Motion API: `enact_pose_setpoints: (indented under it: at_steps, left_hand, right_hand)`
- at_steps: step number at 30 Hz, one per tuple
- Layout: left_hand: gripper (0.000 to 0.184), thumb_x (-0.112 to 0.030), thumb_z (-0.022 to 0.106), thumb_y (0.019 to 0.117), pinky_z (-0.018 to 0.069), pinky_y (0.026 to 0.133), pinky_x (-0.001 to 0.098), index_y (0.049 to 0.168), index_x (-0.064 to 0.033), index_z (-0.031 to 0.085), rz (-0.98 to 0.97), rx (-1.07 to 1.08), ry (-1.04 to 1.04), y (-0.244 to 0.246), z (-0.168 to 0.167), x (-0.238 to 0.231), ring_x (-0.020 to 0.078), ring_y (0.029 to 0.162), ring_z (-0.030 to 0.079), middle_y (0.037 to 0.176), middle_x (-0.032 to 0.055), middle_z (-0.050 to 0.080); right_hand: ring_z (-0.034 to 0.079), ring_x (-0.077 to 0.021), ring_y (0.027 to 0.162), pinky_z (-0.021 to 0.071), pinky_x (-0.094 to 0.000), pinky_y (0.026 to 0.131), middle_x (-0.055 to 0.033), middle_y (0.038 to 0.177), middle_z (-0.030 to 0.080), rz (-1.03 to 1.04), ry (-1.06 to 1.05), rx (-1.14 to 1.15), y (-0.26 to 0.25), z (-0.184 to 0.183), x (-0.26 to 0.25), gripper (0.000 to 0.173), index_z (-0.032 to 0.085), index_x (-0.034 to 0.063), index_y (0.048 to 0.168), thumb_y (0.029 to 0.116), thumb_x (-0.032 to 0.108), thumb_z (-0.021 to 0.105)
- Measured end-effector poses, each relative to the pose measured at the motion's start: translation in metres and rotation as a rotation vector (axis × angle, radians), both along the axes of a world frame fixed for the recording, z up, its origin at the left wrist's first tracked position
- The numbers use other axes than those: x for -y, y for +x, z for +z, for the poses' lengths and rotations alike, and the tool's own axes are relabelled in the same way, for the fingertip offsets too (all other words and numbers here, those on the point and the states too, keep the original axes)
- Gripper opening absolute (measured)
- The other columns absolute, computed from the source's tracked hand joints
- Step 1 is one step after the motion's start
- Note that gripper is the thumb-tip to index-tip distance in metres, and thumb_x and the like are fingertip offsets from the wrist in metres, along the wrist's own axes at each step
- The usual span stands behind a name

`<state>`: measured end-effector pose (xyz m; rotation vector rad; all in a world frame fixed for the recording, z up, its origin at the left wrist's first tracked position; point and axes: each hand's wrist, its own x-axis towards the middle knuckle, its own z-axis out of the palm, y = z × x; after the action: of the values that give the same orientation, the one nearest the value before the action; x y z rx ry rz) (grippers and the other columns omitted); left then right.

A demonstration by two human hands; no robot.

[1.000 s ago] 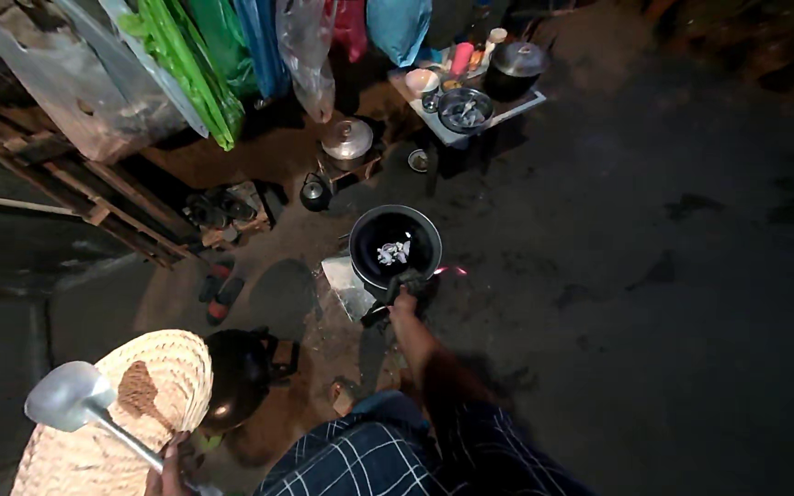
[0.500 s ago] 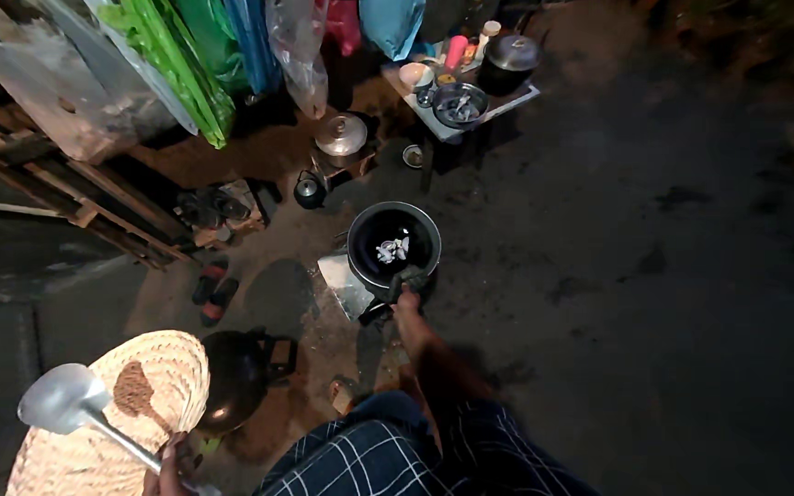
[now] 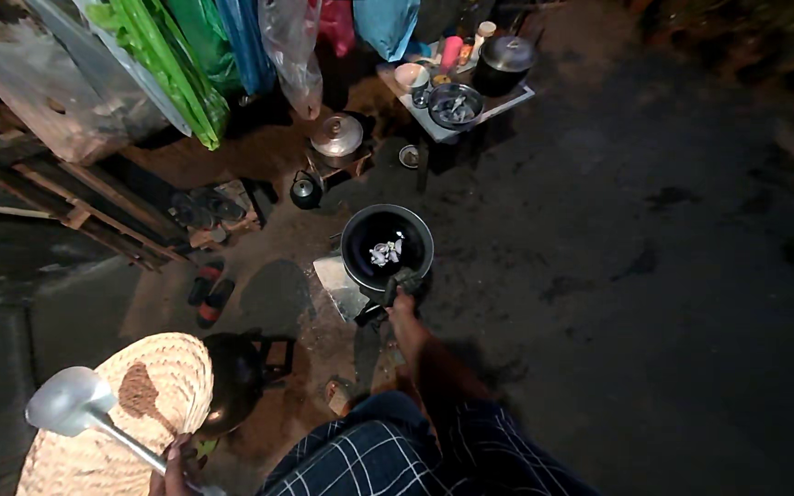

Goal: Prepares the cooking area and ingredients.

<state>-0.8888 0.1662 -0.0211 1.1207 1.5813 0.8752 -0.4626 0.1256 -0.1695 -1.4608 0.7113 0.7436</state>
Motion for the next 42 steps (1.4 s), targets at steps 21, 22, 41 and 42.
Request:
enact_pose_setpoints:
  at_steps: [21, 22, 41, 42]
  left_hand:
    - [0.031, -0.018, 0.032, 0.1097, 0.0537, 0.069, 0.0178, 0.121, 0.0013, 0.053, 0.039, 0.012, 0.034, -0.009, -0.008, 0.004, -0.0030, 0.073, 0.060, 0.093, -0.0071, 0.061]
    - [0.031, -0.018, 0.032, 0.1098, 0.0542, 0.069, 0.0178, 0.121, 0.0016, 0.053, 0.028, 0.014, 0.047, -0.009, -0.009, 0.003, -0.0029, 0.073, 0.060, 0.094, -0.0066, 0.061]
    - [0.039, -0.022, 0.037, 0.1105, 0.0513, 0.071, 0.0160, 0.134, 0.0065, 0.049, -0.033, 0.024, 0.284, 0.202, 0.033, 0.059, -0.0046, 0.077, 0.056, 0.110, 0.0018, 0.059]
    - [0.039, -0.022, 0.037, 0.1102, 0.0510, 0.071, 0.0152, 0.134, 0.0066, 0.049, -0.041, 0.031, 0.306, 0.224, 0.032, 0.075, -0.0054, 0.077, 0.056, 0.110, 0.0011, 0.059]
  right_hand:
    - [0.057, -0.0425, 0.128, 0.0541, -0.0548, 0.096, -0.0288, 0.152, 0.044, 0.021, -0.031, -0.010, -0.011, 0.007, 0.007, 0.064, 0.022, 0.0076, 0.160, 0.1114, 0.043, 0.044]
    - [0.057, -0.0424, 0.127, 0.0539, -0.0551, 0.096, -0.0288, 0.151, 0.045, 0.033, -0.045, -0.002, -0.014, 0.007, 0.012, 0.063, 0.024, 0.0073, 0.159, 0.1111, 0.043, 0.045]
    - [0.051, -0.0409, 0.138, 0.0402, -0.0562, 0.115, -0.0303, 0.146, 0.053, 0.510, -0.372, 0.262, 0.117, 0.046, 0.300, 0.058, 0.048, -0.0043, 0.148, 0.1068, 0.035, 0.058]
    - [0.052, -0.0412, 0.136, 0.0411, -0.0570, 0.114, -0.0305, 0.144, 0.054, 0.516, -0.375, 0.287, 0.140, 0.048, 0.322, 0.058, 0.050, -0.0042, 0.146, 0.1067, 0.037, 0.058]
